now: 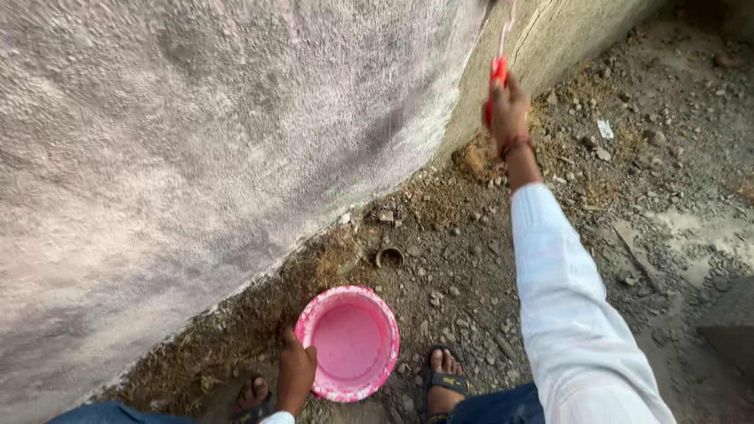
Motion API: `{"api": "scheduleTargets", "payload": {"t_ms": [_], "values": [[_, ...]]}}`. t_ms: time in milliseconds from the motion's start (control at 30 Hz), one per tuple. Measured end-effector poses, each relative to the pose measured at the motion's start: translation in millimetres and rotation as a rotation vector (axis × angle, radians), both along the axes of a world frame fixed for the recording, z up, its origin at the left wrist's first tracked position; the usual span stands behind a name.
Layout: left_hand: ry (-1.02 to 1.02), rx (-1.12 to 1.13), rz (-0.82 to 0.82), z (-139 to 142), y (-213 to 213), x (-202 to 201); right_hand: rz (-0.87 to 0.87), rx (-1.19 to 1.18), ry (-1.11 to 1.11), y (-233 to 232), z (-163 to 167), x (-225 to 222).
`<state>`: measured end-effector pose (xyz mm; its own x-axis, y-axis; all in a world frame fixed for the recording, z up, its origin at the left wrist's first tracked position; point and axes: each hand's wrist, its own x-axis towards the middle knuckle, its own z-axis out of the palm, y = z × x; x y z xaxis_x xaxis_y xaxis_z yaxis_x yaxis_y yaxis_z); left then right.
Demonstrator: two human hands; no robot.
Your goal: The person sits on the ground beside a concrete wall and paints the lower section of the wall with a small paint roller dipped in pink liquid from a pink basin, repeatedly rolling the wall and reloading the roller from the basin.
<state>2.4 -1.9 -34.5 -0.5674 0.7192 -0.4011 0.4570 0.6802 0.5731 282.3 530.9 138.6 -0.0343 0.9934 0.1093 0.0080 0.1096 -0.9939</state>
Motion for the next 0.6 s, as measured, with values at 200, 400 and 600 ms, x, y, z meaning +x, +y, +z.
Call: {"api": "scheduleTargets", "payload": {"t_ms": [200, 400, 600], "values": [[-0.020, -0.057, -0.011, 3.1, -0.1, 1.2, -0.040, -0.104, -0.119, -23.0, -85.3, -10.5], [0.028, 0.052, 0.002, -15.4, -1.1, -2.3, 0.089, -0.279, -0.052, -90.0, -125.3, -45.9], [0.071, 0.089, -0.027, -31.7, -9.9, -3.9, -0.065, -0.609, 0.251, -75.7, -52.5, -64.5]]}}
